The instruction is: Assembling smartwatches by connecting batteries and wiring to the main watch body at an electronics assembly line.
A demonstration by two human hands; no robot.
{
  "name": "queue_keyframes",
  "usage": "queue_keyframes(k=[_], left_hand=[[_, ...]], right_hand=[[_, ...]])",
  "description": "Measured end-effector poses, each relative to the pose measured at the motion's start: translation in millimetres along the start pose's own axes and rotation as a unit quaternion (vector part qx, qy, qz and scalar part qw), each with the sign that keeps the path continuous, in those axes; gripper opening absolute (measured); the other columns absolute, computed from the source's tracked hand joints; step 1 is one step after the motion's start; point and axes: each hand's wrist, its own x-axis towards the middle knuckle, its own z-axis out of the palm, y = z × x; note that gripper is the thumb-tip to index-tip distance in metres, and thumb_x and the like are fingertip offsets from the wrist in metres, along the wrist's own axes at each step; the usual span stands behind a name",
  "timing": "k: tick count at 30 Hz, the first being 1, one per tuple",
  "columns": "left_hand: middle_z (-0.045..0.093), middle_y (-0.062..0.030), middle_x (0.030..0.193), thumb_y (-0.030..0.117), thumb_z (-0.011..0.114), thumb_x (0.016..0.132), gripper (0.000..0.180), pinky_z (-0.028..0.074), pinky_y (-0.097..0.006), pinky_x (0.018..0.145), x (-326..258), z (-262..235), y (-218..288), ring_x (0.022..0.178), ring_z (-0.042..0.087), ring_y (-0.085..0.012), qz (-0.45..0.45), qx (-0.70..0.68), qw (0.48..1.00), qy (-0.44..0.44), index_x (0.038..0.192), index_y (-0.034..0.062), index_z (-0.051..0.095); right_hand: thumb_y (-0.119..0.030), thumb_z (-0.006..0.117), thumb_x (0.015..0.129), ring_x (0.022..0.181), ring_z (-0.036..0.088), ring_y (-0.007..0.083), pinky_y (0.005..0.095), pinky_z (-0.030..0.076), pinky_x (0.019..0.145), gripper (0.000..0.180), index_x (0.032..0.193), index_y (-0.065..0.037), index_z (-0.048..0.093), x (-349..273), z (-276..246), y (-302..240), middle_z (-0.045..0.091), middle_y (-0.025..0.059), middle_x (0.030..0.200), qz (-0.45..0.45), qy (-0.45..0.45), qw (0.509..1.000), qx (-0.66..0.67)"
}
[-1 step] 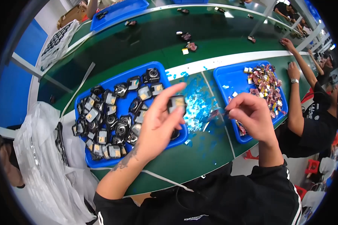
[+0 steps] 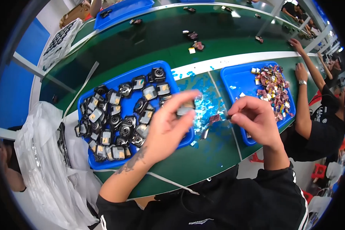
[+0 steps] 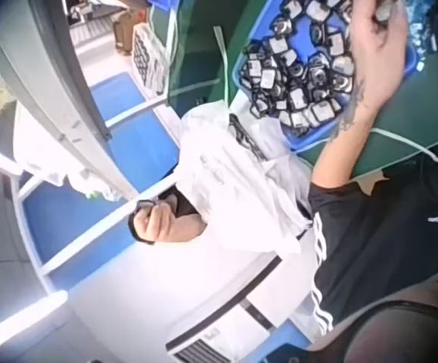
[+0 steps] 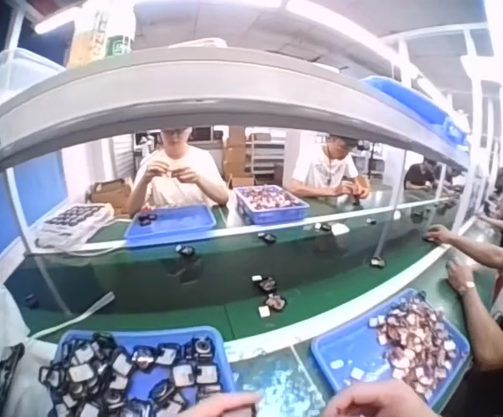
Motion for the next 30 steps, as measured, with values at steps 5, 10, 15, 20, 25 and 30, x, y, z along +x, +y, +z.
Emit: queue_keyframes(k=[5,10,15,20,25,30], left_hand=[[0.056,-0.001,0.094,0.01,0.078,0.079,0.018,0.04,-0.018,0.059,-8.3,2.4,6.0,0.067,0.048,-0.0033,0.017,0.232,0.971,-0.052,0.096,0.0046,0.073],[0.057,-0.0013,0.095,0.005,0.077,0.078,0.017,0.038,-0.018,0.056,-11.9,0.6,3.5,0.066,0.047,-0.0028,0.051,0.209,0.977,-0.005,0.095,0.0055,0.074],[0.058,-0.0042,0.096,0.002,0.076,0.078,0.016,0.041,-0.02,0.056,-13.4,2.7,6.1,0.067,0.051,-0.0052,0.101,0.273,0.957,-0.005,0.093,0.0042,0.072],[0.058,-0.0077,0.096,0.001,0.075,0.078,0.015,0.045,-0.023,0.057,-10.1,1.4,-2.8,0.068,0.056,-0.01,0.205,0.324,0.924,-0.002,0.092,0.0028,0.071],[0.058,-0.0074,0.098,0.001,0.075,0.079,0.014,0.045,-0.023,0.056,-11.9,4.7,1.2,0.067,0.056,-0.0089,0.172,0.315,0.933,-0.005,0.092,0.0028,0.071],[0.058,-0.0051,0.098,0.003,0.074,0.08,0.012,0.044,-0.02,0.055,-12.6,2.8,1.4,0.066,0.053,-0.0038,0.08,0.271,0.959,0.003,0.091,0.0023,0.071]], right_hand=[[0.0,0.065,0.09,0.087,0.064,0.0105,0.0248,0.054,0.078,0.009,0.098,0.004,0.065,8.4,24.1,-4.3,0.066,0.0065,0.092,-0.014,-0.061,0.998,0.017],[0.0,0.067,0.088,0.081,0.062,0.0078,0.0223,0.052,0.071,0.005,0.093,0.002,0.065,10.9,31.6,-1.4,0.066,0.0033,0.088,0.036,-0.053,0.983,0.173],[-0.005,0.067,0.09,0.075,0.058,0.0049,0.0203,0.048,0.065,0.005,0.091,0.0,0.064,12.3,31.5,6.6,0.064,-0.0002,0.083,0.047,-0.083,0.983,0.155],[-0.015,0.062,0.095,0.073,0.054,0.0034,0.0205,0.046,0.065,0.014,0.091,-0.002,0.063,16.9,26.6,5.5,0.06,-0.0024,0.081,0.103,-0.152,0.967,0.178],[-0.017,0.056,0.099,0.078,0.051,0.0033,0.0214,0.044,0.066,0.017,0.096,-0.001,0.06,13.1,33.2,11.2,0.056,-0.0034,0.085,0.075,-0.118,0.983,0.119],[-0.011,0.059,0.096,0.081,0.055,0.005,0.0211,0.047,0.069,0.012,0.097,0.001,0.061,4.7,39.0,0.6,0.06,-0.001,0.088,0.018,-0.048,0.996,0.071]])
